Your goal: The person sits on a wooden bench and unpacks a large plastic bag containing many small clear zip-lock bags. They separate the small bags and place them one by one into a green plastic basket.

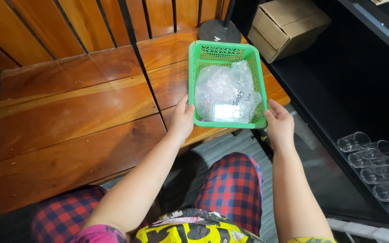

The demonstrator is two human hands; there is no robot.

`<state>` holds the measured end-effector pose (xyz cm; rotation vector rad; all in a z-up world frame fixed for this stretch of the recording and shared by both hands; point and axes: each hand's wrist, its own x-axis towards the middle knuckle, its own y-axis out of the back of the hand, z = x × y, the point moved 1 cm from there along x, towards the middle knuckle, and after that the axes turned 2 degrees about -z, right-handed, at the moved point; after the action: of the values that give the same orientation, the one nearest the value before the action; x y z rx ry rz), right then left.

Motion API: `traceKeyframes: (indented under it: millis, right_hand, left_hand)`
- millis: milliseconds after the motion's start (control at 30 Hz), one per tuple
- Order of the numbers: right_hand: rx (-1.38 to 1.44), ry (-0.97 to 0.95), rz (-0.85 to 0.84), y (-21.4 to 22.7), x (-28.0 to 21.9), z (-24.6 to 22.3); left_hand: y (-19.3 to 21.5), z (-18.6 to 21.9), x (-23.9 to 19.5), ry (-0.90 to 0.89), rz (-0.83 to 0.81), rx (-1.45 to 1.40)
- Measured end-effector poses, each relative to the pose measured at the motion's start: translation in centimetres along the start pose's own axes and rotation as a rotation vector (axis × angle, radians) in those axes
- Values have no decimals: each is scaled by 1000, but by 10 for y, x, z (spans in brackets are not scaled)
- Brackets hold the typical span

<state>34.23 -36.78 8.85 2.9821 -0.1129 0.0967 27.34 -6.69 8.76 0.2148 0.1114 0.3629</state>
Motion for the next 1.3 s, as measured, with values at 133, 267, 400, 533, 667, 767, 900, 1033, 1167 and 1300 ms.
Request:
traceKeyframes:
  millis: [133,267,400,533,667,767,900,1033,1167,1300]
  right_hand:
    - [-648,195,97,4,9,-18]
    - [-976,485,-168,-12,8,-48]
    - [-1142,554,-192,-21,33,-30]
    - [-1063,520,-206,-21,51,-24]
    - [-846,359,-192,-31,61,-47]
    - [-704,317,-179,-46,63,-70]
    - [-563,312,-169,-75,50,-118]
    - [-623,549,-225,-90,32,-161]
    - [-496,605,-282,-95,14,-180]
    - [-135,569,-133,-86,16,-161]
  left_hand:
    - [8,13,-1,-54,47,105]
    - [-3,34,-4,-506,117,482]
    - [-26,46,-4,-556,-8,638]
    - [-42,44,3,-466,-100,660]
    - [-32,83,-16,-424,-182,616]
    - [-27,114,-26,-430,-234,572]
    - [-43,120,-5,-404,-99,564]
    - [-61,124,35,-261,-111,438]
    - [-68,109,68,-160,-26,179]
    - [-54,100,88,-222,293,-149]
